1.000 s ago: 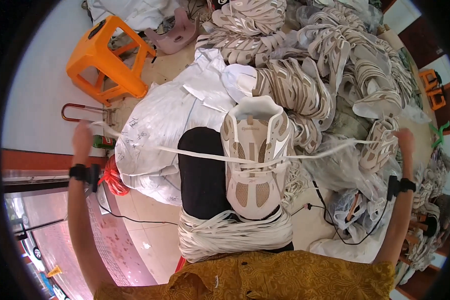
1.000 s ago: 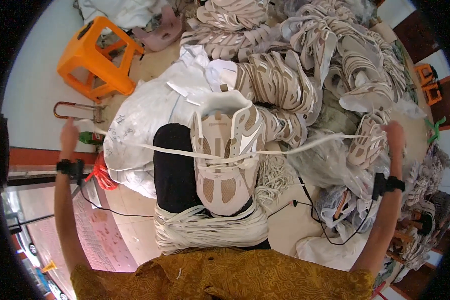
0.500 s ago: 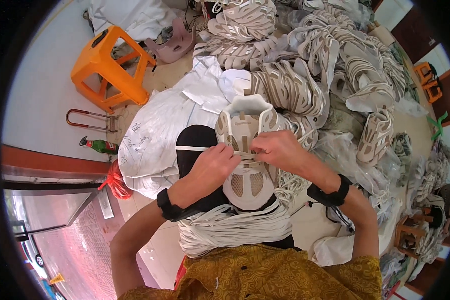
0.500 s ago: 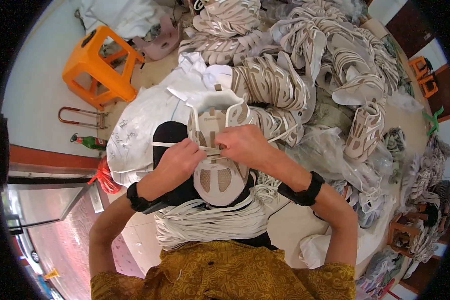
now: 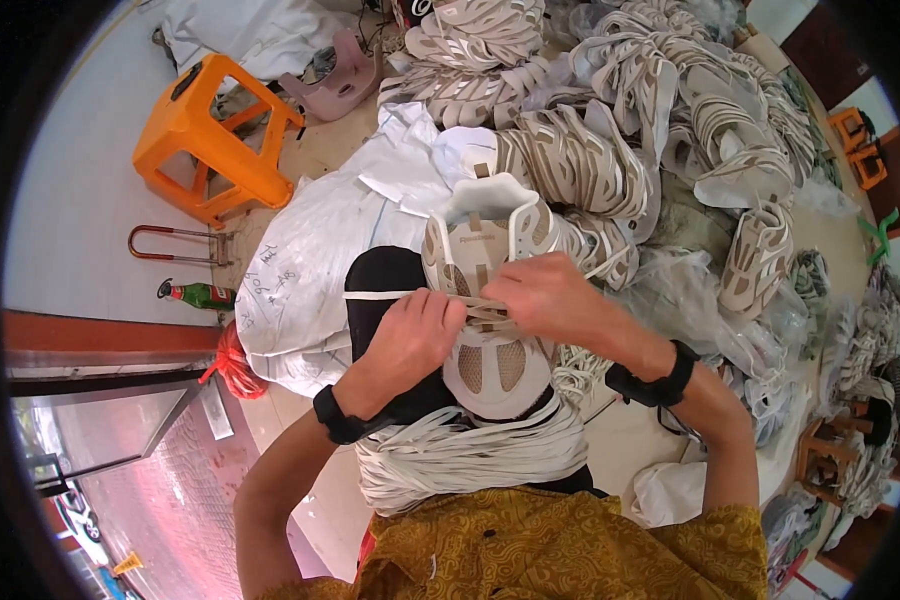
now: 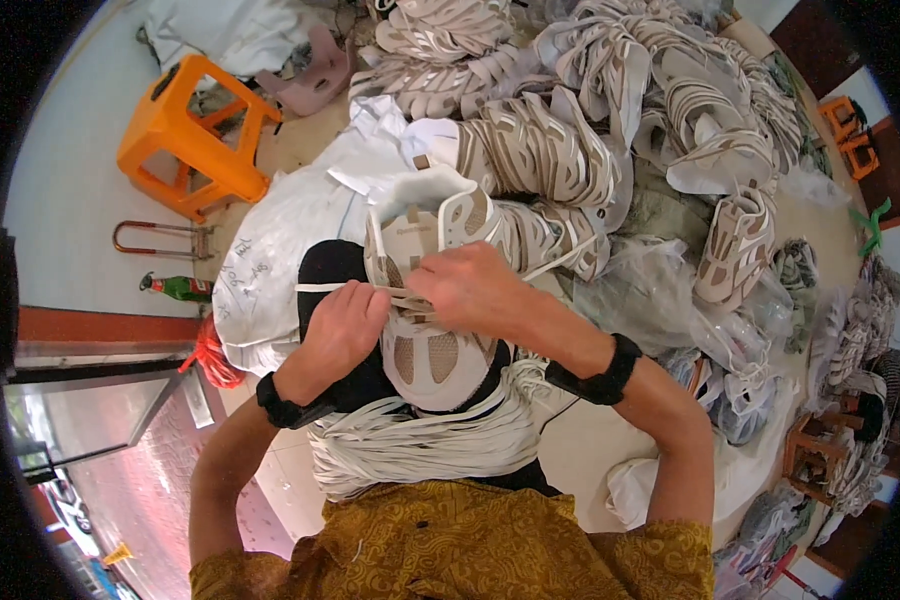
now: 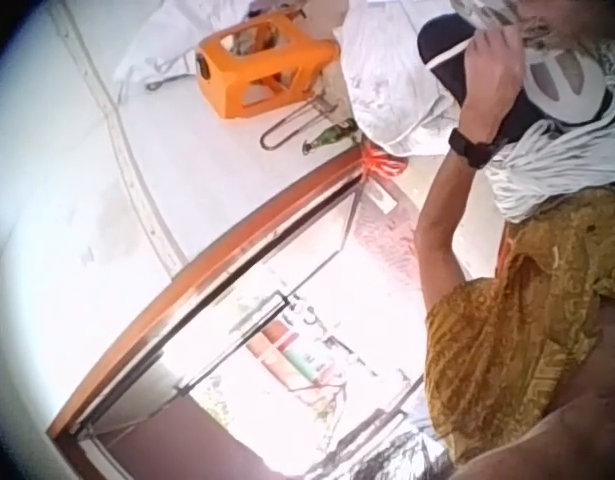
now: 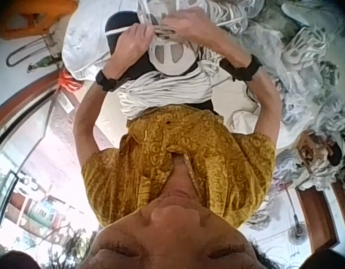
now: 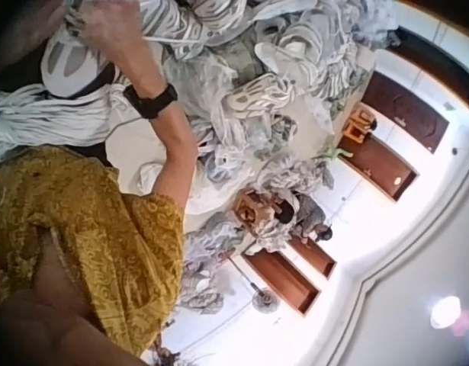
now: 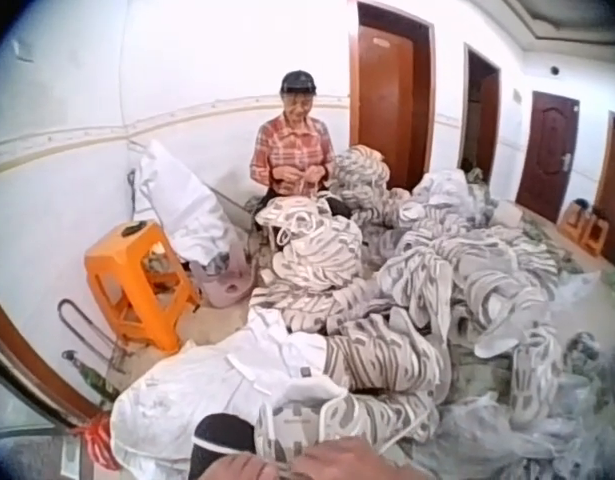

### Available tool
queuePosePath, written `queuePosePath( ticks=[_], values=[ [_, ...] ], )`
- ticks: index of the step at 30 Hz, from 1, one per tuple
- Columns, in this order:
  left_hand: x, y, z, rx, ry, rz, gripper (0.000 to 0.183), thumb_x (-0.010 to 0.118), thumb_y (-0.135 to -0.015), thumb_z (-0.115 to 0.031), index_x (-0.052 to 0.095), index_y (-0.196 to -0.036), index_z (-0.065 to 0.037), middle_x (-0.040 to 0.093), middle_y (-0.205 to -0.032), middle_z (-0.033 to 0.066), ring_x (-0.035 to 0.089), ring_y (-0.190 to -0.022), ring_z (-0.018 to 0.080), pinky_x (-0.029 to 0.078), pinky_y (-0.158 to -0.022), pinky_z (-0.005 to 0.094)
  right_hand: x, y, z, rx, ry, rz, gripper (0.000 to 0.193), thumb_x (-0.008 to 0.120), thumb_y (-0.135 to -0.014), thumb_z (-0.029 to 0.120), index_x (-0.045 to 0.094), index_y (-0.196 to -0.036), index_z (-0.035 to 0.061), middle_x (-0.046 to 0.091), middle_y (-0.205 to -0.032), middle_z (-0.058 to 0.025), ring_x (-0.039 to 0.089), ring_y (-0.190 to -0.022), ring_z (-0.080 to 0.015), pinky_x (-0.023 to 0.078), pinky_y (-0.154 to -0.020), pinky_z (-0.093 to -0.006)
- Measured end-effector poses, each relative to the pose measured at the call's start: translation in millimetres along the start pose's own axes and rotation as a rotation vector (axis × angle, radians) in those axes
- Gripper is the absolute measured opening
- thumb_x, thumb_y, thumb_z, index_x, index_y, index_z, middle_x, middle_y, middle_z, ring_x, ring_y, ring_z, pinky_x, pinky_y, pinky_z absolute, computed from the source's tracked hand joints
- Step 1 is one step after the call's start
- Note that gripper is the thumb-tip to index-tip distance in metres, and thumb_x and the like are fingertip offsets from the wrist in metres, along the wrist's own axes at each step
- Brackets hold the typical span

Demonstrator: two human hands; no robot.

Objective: The recorder is threading laces into a white sneaker while sitting in a workspace surrounded by shoe components.

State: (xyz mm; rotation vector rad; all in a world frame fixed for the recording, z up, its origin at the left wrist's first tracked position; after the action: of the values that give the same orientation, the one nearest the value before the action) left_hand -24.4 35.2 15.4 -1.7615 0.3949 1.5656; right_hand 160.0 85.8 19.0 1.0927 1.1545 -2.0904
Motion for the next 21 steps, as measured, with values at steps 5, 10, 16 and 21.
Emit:
queuePosePath(
  ticks=[5,10,16,21],
  values=[
    [6,6,5,-0.029,0.079,-0.026,0.019,0.054,-0.065,-0.005,0.047,-0.083,-0.003,0.049,-0.076,0.0094,0.052,-0.072,0.0238,0.045,-0.061,0.0315,-15,22,-35,0.014,0.076,-0.108,0.011,0.058,-0.061,0.004,0.054,-0.069,0.0079,0.049,-0.059,-0.0047,0.054,-0.054,-0.0223,0.044,-0.048,-0.0328],
    [-16,2,11,-0.37,0.205,-0.069,0.03,0.061,-0.071,-0.008,0.049,-0.098,-0.003,0.052,-0.1,0.0111,0.055,-0.085,0.0299,0.047,-0.068,0.0355,-28,20,-19,0.115,0.059,-0.118,0.009,0.058,-0.06,0.004,0.054,-0.068,0.0076,0.051,-0.064,-0.0036,0.054,-0.064,-0.0201,0.045,-0.054,-0.0306],
    [-6,2,21,-0.248,0.139,0.143,0.015,0.059,-0.072,-0.01,0.051,-0.084,-0.005,0.053,-0.075,0.0079,0.056,-0.069,0.0248,0.045,-0.054,0.0342,-14,19,13,-0.054,0.075,-0.01,0.01,0.059,-0.058,0.007,0.054,-0.067,0.0051,0.048,-0.066,-0.0029,0.05,-0.067,-0.0186,0.043,-0.055,-0.0285],
    [-8,3,30,-0.22,0.185,0.045,0.008,0.056,-0.074,-0.01,0.05,-0.078,-0.006,0.049,-0.065,0.0078,0.053,-0.062,0.025,0.043,-0.051,0.0338,-9,19,14,-0.198,0.267,0.001,0.01,0.055,-0.057,0.013,0.048,-0.058,0.0062,0.042,-0.062,-0.0015,0.045,-0.061,-0.0165,0.039,-0.048,-0.027]
  ],
)
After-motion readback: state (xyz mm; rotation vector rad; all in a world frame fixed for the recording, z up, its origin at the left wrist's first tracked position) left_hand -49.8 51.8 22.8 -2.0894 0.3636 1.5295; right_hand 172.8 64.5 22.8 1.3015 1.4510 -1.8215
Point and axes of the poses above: each hand's wrist, its own y-axis away from the middle knuckle, its own x-axis out of the palm, z = x × y, the point moved 1 cm from there along -y, towards the middle knuckle
